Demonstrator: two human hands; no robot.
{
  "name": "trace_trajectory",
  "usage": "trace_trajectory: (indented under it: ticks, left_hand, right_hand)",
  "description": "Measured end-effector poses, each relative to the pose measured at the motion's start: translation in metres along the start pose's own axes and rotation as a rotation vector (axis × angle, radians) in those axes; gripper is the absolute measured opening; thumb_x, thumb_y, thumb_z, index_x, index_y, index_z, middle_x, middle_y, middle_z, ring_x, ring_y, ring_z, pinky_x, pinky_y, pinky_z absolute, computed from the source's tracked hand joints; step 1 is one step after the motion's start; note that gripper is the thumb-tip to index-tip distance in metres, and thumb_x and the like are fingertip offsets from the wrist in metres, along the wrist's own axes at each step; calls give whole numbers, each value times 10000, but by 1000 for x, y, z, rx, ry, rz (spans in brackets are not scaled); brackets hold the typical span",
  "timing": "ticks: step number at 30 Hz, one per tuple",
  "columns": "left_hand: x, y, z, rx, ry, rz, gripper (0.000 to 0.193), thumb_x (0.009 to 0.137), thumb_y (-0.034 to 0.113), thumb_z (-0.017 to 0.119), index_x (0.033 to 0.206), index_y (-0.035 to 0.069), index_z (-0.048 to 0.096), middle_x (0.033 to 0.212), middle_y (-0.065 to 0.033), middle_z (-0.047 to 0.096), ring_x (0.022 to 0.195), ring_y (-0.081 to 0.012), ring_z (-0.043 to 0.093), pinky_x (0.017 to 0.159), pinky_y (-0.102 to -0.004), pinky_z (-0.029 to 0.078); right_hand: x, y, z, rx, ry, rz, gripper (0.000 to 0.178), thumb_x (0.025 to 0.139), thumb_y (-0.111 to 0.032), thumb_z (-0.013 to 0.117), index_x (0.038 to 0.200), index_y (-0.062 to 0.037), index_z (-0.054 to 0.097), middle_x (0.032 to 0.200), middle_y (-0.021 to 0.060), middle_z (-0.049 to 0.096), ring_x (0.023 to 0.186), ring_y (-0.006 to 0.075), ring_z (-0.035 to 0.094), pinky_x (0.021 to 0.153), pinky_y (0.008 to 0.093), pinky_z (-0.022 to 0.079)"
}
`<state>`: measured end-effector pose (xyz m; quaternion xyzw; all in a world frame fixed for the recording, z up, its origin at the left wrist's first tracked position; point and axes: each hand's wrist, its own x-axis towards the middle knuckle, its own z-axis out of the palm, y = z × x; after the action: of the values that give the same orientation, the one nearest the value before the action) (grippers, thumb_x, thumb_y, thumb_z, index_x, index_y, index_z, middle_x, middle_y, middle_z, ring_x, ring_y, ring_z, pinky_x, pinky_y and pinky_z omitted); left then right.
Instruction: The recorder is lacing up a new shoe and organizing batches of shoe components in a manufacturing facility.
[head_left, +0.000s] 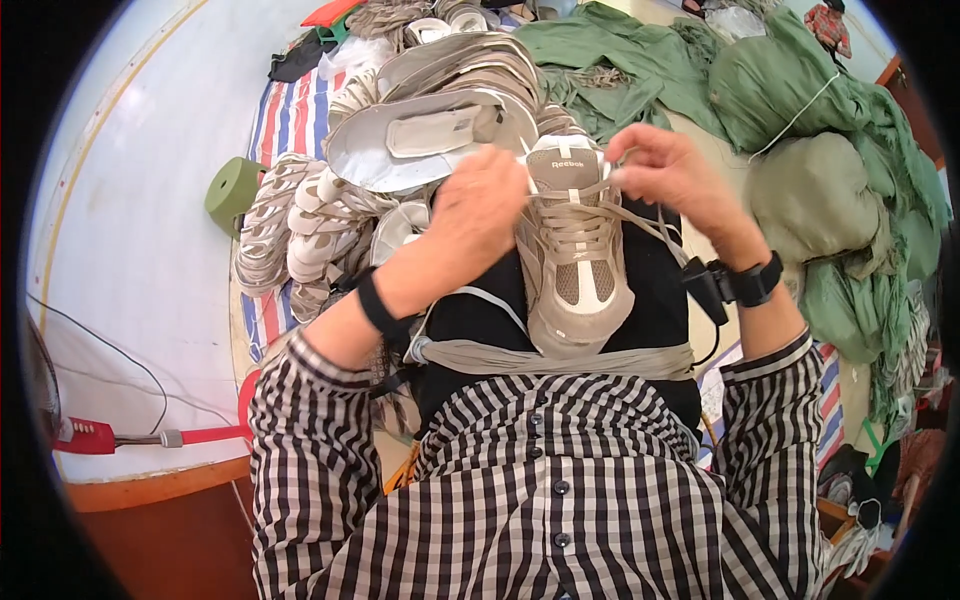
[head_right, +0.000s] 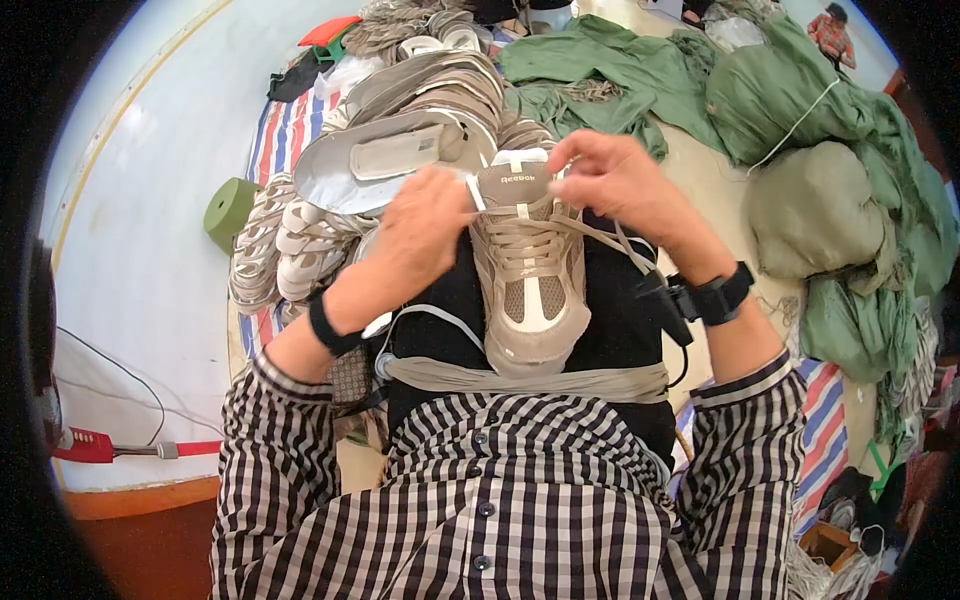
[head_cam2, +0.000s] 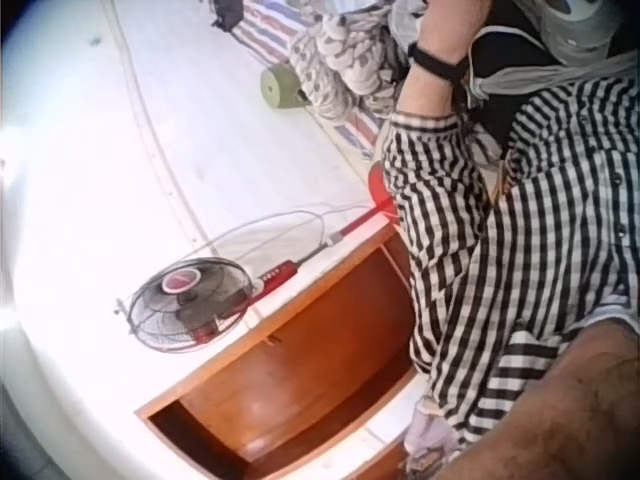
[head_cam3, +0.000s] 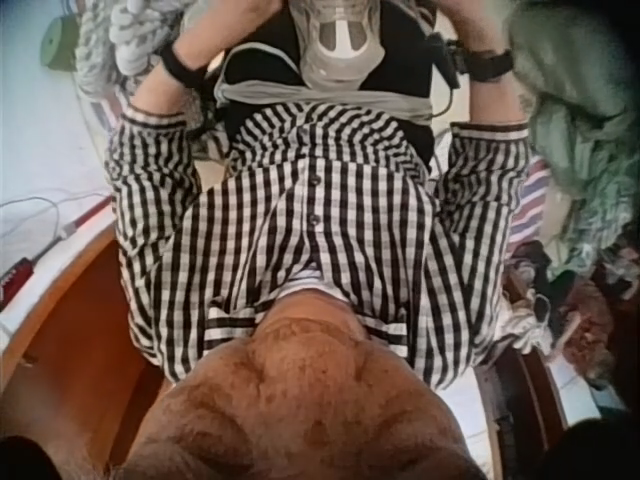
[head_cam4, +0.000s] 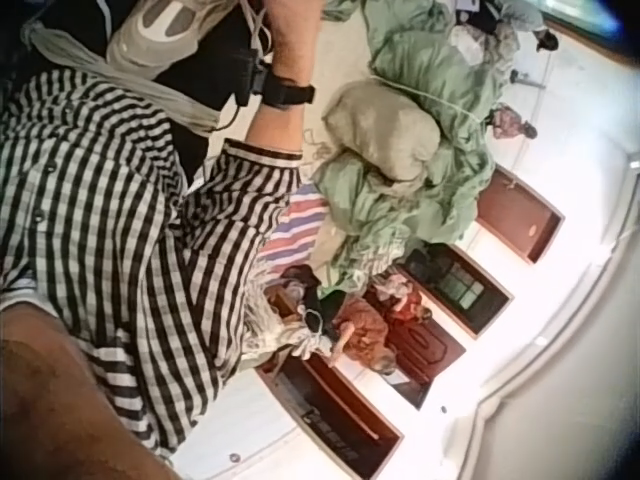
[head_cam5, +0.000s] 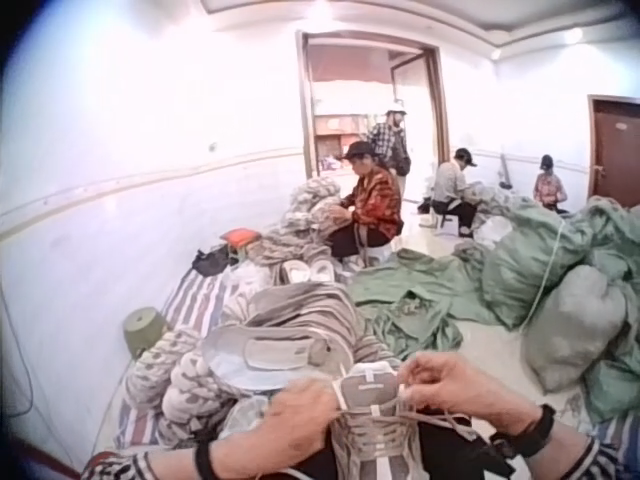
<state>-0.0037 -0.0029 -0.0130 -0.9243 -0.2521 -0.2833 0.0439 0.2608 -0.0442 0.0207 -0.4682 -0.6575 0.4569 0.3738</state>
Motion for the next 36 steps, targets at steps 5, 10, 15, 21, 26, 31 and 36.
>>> trace_trajectory:
  ticks: [5,10,15,21,26,31,36]
  left_hand:
    - [-83,-43,-56,119,-73,-317,106,827,39,599,913,26,537,869,-157,526,848,-364,527,725,-450,428]
    - [-178,-81,-107,164,3,-576,78,868,47,556,880,13,487,822,-184,527,797,-394,522,699,-460,414]
    - [-279,-125,-127,343,32,-775,80,879,44,542,871,4,473,799,-192,529,774,-404,521,692,-471,409]
    - [-416,-159,-152,476,30,-1059,87,852,48,569,854,12,490,773,-200,535,743,-407,521,682,-461,410]
    - [-430,-161,-115,309,21,-1098,97,824,49,582,850,14,495,759,-192,539,727,-390,530,676,-454,412]
    - [-340,-149,-77,204,-191,-847,70,844,34,555,875,-3,504,755,-180,562,697,-361,562,653,-413,449]
    - [-220,-94,-77,-39,-101,-754,116,855,35,584,962,3,552,801,-125,605,730,-249,603,683,-345,473]
  right_hand:
    - [-11,-11,-38,291,77,-8,167,908,-200,651,993,-57,635,680,-88,475,596,21,414,600,199,365]
    - [-12,-15,-34,283,79,-14,202,937,-237,618,986,-42,637,693,-67,516,618,34,465,632,202,378]
    - [14,-19,4,-32,-64,-39,189,930,-207,586,955,-28,641,724,1,585,672,71,529,652,237,419]
    - [29,-7,26,-350,93,-195,188,874,-153,589,926,25,619,780,81,631,707,145,555,651,302,446]
    - [3,10,6,-446,145,-40,182,847,-147,599,917,19,620,714,134,593,651,206,550,632,335,451]
    - [-33,32,5,-737,118,-12,172,846,-144,609,934,0,636,714,142,617,657,259,583,632,350,467]
    - [-43,33,1,-371,5,175,95,864,-82,610,920,-6,621,694,4,585,629,81,505,583,254,426]
